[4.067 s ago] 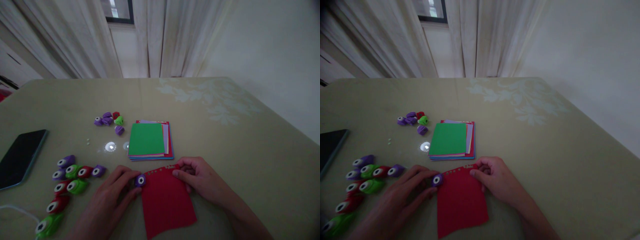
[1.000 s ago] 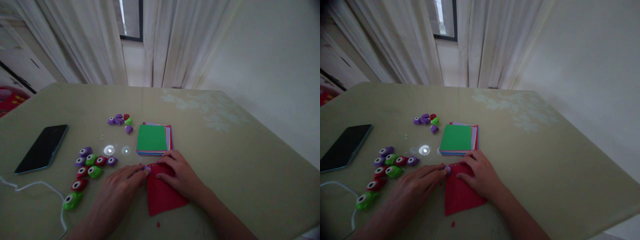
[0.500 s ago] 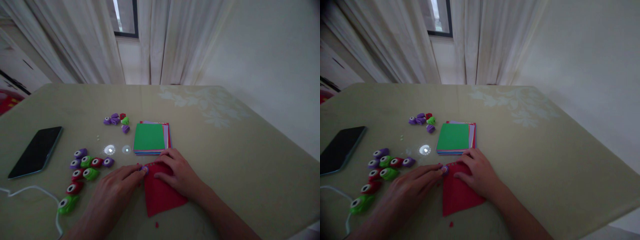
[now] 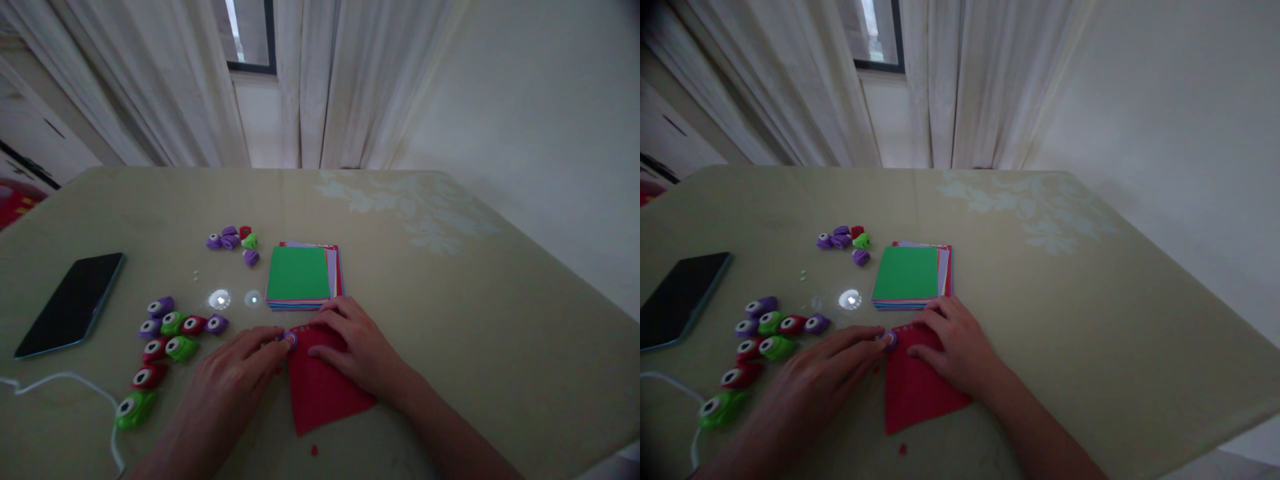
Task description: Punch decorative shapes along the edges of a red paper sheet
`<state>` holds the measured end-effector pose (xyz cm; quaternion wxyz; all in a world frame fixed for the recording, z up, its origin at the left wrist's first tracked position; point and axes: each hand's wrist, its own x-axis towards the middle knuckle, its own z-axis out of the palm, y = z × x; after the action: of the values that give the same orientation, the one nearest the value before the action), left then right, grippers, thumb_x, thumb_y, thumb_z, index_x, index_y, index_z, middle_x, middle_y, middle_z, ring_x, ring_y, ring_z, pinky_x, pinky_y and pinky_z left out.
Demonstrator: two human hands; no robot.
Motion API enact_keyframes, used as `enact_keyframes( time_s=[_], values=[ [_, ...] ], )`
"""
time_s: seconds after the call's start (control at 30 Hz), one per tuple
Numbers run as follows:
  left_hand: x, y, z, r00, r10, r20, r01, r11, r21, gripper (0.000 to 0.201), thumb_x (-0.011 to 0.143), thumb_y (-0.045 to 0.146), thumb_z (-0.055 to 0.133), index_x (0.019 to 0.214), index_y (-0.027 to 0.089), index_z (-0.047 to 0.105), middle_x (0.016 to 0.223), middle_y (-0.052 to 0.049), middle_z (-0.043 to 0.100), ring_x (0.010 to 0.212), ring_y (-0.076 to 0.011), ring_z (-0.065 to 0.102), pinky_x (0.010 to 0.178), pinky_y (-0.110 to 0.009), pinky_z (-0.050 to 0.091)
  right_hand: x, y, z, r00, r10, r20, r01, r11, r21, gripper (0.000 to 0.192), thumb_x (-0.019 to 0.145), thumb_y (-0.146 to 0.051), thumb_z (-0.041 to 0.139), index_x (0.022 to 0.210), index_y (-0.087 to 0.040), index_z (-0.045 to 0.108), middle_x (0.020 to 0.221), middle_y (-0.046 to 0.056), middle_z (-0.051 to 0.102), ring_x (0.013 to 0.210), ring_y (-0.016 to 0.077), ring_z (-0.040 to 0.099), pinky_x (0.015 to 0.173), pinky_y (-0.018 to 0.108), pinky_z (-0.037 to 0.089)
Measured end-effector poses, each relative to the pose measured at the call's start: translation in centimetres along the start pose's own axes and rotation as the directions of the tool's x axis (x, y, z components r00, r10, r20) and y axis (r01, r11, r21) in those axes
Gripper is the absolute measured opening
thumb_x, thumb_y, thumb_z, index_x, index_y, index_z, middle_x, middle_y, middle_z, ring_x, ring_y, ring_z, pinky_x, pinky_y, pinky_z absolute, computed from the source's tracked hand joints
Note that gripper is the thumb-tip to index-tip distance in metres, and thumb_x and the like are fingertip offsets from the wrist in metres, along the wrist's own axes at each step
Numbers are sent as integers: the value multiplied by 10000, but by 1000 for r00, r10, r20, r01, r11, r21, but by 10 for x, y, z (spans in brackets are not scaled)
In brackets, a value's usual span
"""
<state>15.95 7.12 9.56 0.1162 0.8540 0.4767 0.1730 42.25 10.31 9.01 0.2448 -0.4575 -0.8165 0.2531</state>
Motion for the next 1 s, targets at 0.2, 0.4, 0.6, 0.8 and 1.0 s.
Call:
enact_keyframes(
  time_s=[0.2, 0.4, 0.6, 0.8, 1.0],
  values=[
    [4, 9, -14, 986, 1, 166, -31, 983, 182, 473, 954, 12, 577, 1257, 332, 749, 975, -30, 745, 842, -239, 753, 723, -331, 602, -6, -16, 7, 970, -245, -12, 241, 960, -140, 328, 1074, -362, 657, 1355, -195, 687, 1325, 134, 699, 1214, 287, 634, 1087, 460, 516],
    [10, 19, -21, 964, -38, 264, -29, 969, 245, 315, 994, 67, 596, 1145, 290, 760, 821, -19, 725, 781, -258, 755, 706, -348, 588, 2, -30, 8, 966, -257, 26, 258, 948, -186, 259, 1073, -266, 592, 1299, -192, 696, 1249, 126, 716, 1106, 274, 651, 995, 441, 543],
    [14, 26, -30, 926, -102, 363, 13, 971, 240, 348, 949, 3, 560, 1073, 255, 765, 840, -41, 778, 813, -282, 793, 710, -355, 599, 14, -39, 4, 942, -319, 109, 337, 883, -328, 188, 1065, -224, 557, 1121, -163, 726, 1049, 120, 734, 942, 267, 656, 838, 402, 548],
    [18, 31, -35, 881, -174, 441, 72, 969, 238, 395, 925, -23, 526, 1067, 260, 761, 911, -49, 828, 840, -300, 824, 685, -353, 603, 17, -51, 9, 890, -399, 219, 454, 745, -488, 214, 1062, -161, 524, 972, -153, 718, 907, 112, 714, 825, 269, 625, 708, 414, 502],
    [21, 32, -36, 866, -207, 456, 95, 962, 256, 366, 924, -22, 517, 1020, 232, 761, 899, -63, 840, 830, -272, 834, 667, -296, 582, 29, -55, 4, 871, -395, 292, 491, 716, -496, 137, 1000, -206, 650, 884, -165, 709, 873, 88, 693, 796, 253, 600, 657, 402, 478]
  ],
)
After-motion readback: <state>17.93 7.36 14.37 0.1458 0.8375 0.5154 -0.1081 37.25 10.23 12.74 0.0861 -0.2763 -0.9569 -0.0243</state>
